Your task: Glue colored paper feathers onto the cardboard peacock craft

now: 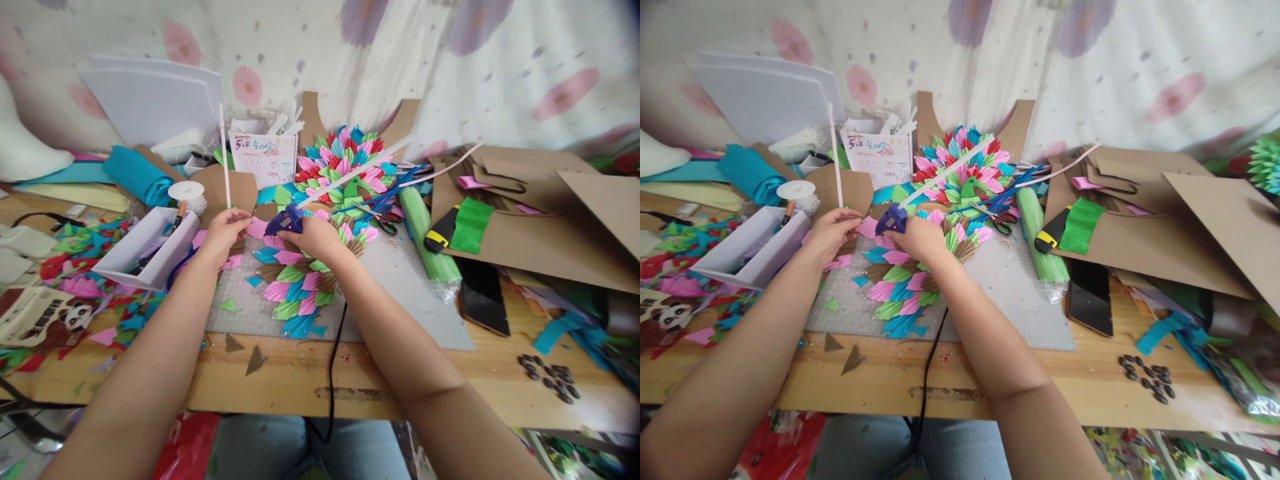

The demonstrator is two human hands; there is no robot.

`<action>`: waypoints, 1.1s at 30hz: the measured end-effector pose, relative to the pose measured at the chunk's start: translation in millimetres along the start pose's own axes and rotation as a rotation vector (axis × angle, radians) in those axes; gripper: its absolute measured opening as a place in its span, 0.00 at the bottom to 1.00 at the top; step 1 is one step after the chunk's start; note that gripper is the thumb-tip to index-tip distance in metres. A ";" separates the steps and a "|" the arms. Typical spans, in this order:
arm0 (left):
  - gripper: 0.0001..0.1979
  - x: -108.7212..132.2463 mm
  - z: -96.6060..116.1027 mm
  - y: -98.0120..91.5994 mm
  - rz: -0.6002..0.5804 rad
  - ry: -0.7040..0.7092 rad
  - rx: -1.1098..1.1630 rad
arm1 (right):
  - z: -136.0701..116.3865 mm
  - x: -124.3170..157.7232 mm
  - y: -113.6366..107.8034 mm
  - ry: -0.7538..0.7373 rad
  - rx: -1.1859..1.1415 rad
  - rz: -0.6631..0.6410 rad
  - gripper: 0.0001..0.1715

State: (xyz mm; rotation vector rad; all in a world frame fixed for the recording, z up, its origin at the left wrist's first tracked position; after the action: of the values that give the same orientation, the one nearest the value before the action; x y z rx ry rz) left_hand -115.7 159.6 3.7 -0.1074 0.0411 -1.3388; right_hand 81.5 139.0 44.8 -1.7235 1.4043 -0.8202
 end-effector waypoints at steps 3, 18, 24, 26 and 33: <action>0.09 -0.1 -0.7 -0.4 0.004 -0.008 0.002 | -0.6 -0.4 1.9 -0.005 -0.012 0.002 0.31; 0.10 -1.5 -8.9 2.5 -0.038 0.016 -0.266 | 22.8 -4.8 -22.4 0.009 -0.644 0.030 0.21; 0.08 1.1 -3.2 9.6 -0.076 0.129 -0.467 | 30.9 -5.0 -28.2 0.072 -0.712 0.077 0.21; 0.06 1.4 -3.0 11.9 -0.090 0.134 -0.507 | 31.2 -4.1 -29.2 0.090 -0.709 0.093 0.20; 0.04 0.4 -3.7 16.7 -0.135 0.179 -0.609 | 21.7 1.6 -33.8 0.058 -0.752 0.109 0.18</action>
State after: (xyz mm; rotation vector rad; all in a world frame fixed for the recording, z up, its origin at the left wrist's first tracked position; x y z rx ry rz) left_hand -99.8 162.7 -1.7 -0.5117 0.6034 -1.4311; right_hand 117.1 144.6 62.8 -2.1402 1.9874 -0.2810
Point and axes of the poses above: each hand's wrist, its own x-axis away from the middle knuckle, its own y-axis out of the palm, z = x × y, the point moved 8 cm from there along -x, towards the middle knuckle, and after that the axes turned 5 degrees about -x, right-handed, at the moved point
